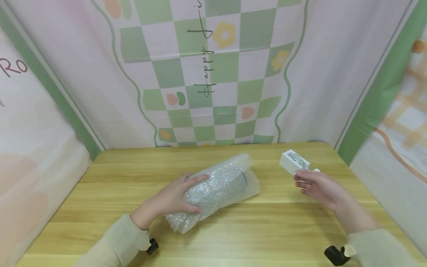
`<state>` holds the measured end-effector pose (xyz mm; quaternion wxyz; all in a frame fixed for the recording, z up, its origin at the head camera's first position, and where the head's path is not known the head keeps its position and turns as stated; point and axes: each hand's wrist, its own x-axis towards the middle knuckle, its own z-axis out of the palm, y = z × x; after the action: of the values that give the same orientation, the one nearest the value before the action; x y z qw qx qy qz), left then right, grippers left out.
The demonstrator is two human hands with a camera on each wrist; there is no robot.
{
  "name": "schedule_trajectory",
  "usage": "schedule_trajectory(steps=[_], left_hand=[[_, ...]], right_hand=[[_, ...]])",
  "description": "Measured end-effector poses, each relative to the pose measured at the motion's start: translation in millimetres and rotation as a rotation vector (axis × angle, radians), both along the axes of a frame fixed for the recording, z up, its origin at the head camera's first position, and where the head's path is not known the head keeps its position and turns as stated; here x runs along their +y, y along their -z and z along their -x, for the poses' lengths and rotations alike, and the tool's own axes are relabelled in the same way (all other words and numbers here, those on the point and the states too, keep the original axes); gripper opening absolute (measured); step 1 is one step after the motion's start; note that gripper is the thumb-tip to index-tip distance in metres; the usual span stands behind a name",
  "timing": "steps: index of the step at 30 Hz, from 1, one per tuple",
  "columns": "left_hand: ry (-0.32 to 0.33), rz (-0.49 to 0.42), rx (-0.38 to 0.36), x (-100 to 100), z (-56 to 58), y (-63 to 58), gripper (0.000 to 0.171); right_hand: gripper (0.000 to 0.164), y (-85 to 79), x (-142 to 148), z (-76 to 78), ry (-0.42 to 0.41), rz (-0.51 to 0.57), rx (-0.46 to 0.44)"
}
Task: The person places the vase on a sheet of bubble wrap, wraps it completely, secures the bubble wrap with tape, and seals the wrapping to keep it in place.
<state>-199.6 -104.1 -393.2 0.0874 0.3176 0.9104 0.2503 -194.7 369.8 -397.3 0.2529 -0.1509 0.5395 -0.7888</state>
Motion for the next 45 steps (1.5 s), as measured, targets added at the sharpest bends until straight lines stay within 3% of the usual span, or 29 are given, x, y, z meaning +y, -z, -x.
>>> schedule_trajectory(steps=[2, 8, 11, 17, 31, 36, 39, 42, 45], left_hand=[[-0.004, -0.002, -0.004, -0.4, -0.6, -0.7, 0.103], [-0.008, -0.007, -0.014, -1.3, -0.9, -1.3, 0.102], [-0.007, -0.011, -0.015, -1.7, -0.6, -0.6, 0.102], [-0.004, -0.010, -0.003, -1.5, 0.6, 1.4, 0.102], [-0.021, -0.001, 0.004, -0.7, 1.4, 2.1, 0.104], [-0.013, 0.003, 0.000, -1.5, 1.9, 2.2, 0.101], [0.004, 0.006, 0.012, -1.8, 3.0, 2.9, 0.084], [0.014, 0.010, 0.032, -1.9, 3.5, 3.3, 0.067], [0.015, 0.007, 0.037, -1.5, 2.6, 2.5, 0.061]], right_hand=[[0.040, -6.0, -18.8, 2.0, -0.038, -0.042, 0.050], [0.043, -18.7, -73.9, 2.5, -0.168, -0.019, 0.140], [0.038, -23.7, -98.8, 2.0, -0.140, -0.068, 0.144], [0.030, -26.4, -138.2, 3.5, -0.160, -0.057, 0.155], [0.020, -27.0, -191.8, -5.5, -0.201, -0.048, 0.150], [0.027, -23.5, -206.0, -9.1, -0.167, -0.081, 0.134], [0.034, -22.5, -214.0, -12.4, -0.117, -0.122, 0.149], [0.029, -21.5, -220.9, -15.9, -0.051, -0.155, 0.190], [0.022, -19.0, -225.5, -19.7, 0.013, -0.192, 0.223]])
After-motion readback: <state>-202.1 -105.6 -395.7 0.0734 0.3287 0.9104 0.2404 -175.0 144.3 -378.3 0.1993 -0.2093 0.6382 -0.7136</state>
